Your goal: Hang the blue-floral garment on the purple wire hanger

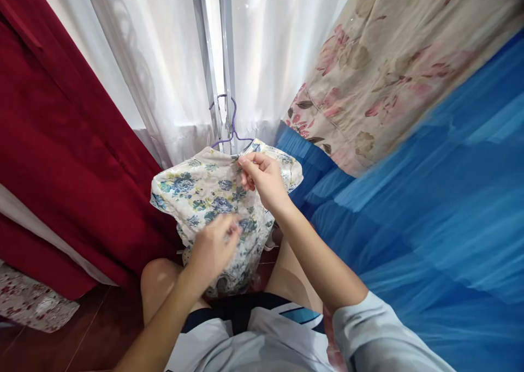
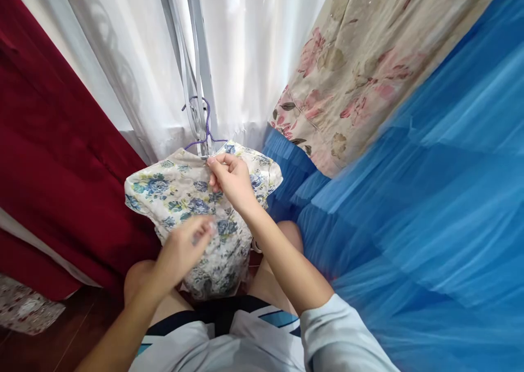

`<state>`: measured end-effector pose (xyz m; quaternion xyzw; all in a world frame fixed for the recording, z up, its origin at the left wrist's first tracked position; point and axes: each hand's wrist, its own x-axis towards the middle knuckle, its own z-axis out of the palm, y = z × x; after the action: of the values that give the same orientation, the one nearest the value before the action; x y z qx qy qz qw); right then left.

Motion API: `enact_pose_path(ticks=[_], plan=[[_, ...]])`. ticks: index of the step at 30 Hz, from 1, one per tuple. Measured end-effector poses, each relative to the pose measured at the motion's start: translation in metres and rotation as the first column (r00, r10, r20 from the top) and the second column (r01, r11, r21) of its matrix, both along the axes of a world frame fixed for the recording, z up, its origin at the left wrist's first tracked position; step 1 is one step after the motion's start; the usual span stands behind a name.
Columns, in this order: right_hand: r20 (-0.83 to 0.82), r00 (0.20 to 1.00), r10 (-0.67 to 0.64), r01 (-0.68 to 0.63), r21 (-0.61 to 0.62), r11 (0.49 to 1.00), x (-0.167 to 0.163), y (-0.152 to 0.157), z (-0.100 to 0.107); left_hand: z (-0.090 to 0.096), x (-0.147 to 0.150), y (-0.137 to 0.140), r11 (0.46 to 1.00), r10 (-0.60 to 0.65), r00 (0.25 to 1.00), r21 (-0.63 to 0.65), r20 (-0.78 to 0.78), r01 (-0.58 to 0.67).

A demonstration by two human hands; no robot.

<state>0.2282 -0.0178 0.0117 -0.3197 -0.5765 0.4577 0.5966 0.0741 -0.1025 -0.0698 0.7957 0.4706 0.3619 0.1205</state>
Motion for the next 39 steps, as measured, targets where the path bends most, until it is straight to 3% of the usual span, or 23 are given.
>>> enact_pose_path(ticks=[2, 4, 6, 10, 13, 15, 17, 19, 22, 24, 27, 30, 32, 35, 37, 39], plan=[[0.03, 1.0, -0.004, 0.004, 0.014, 1.0, 0.003, -0.006, 0.001, 0.038, -0.005, 0.023, 0.973, 0.08, 0.977, 0.198, 0.198, -0.119], [0.052, 0.999, 0.009, -0.012, 0.05, 0.999, 0.005, -0.009, 0.003, 0.072, -0.006, 0.046, 0.942, 0.078, 0.978, 0.307, 0.194, -0.136], [0.072, 0.997, 0.022, -0.028, 0.089, 0.996, 0.007, -0.008, 0.005, 0.094, -0.001, 0.064, 0.933, 0.049, 0.991, 0.348, 0.122, -0.089], [0.109, 0.992, -0.068, 0.051, 0.15, 0.987, 0.001, 0.004, -0.009, 0.106, 0.014, 0.079, 0.904, 0.027, 0.994, 0.423, 0.104, -0.069], [0.197, 0.968, -0.156, 0.118, 0.189, 0.975, -0.005, 0.012, -0.038, 0.109, 0.003, 0.084, 0.857, 0.07, 0.962, 0.478, 0.265, -0.194], [0.275, 0.949, -0.154, 0.106, 0.18, 0.978, -0.003, 0.012, -0.058, 0.11, -0.023, 0.095, 0.826, 0.101, 0.906, 0.473, 0.411, -0.306], [0.315, 0.94, -0.127, 0.086, 0.14, 0.986, 0.004, 0.006, -0.073, 0.104, -0.062, 0.115, 0.82, 0.132, 0.835, 0.414, 0.535, -0.395], [0.329, 0.938, -0.108, 0.077, 0.107, 0.991, 0.014, -0.003, -0.081, 0.086, -0.103, 0.137, 0.819, 0.228, 0.741, 0.288, 0.631, -0.497], [0.357, 0.931, -0.076, 0.054, 0.07, 0.996, 0.028, -0.013, -0.089, 0.034, -0.141, 0.159, 0.835, 0.372, 0.536, -0.021, 0.758, -0.55], [0.362, 0.93, -0.066, 0.057, 0.038, 0.998, 0.036, -0.014, -0.099, -0.008, -0.145, 0.16, 0.843, 0.43, 0.489, -0.143, 0.759, -0.518], [0.345, 0.93, -0.131, 0.152, -0.036, 0.988, 0.057, -0.004, -0.125, -0.057, -0.129, 0.149, 0.873, 0.45, 0.6, -0.183, 0.661, -0.453], [0.413, 0.875, -0.251, 0.318, -0.101, 0.943, 0.092, 0.008, -0.16, -0.075, -0.108, 0.133, 0.932, 0.354, 0.782, -0.129, 0.513, -0.338], [0.542, 0.796, -0.268, 0.381, -0.105, 0.919, 0.115, 0.011, -0.181, -0.07, -0.093, 0.124, 0.972, 0.232, 0.855, -0.076, 0.464, -0.222], [0.766, 0.626, -0.147, 0.356, -0.112, 0.928, 0.136, 0.006, -0.201, -0.053, -0.065, 0.107, 0.996, 0.066, 0.874, -0.078, 0.482, -0.032], [0.85, 0.525, -0.028, 0.293, -0.15, 0.944, 0.136, -0.002, -0.202, -0.041, -0.043, 0.094, 0.991, 0.017, 0.87, -0.122, 0.494, 0.049], [0.877, 0.48, 0.039, 0.252, -0.18, 0.951, 0.127, -0.011, -0.192, -0.032, -0.022, 0.081, 0.987, -0.028, 0.885, -0.127, 0.465, 0.098]])
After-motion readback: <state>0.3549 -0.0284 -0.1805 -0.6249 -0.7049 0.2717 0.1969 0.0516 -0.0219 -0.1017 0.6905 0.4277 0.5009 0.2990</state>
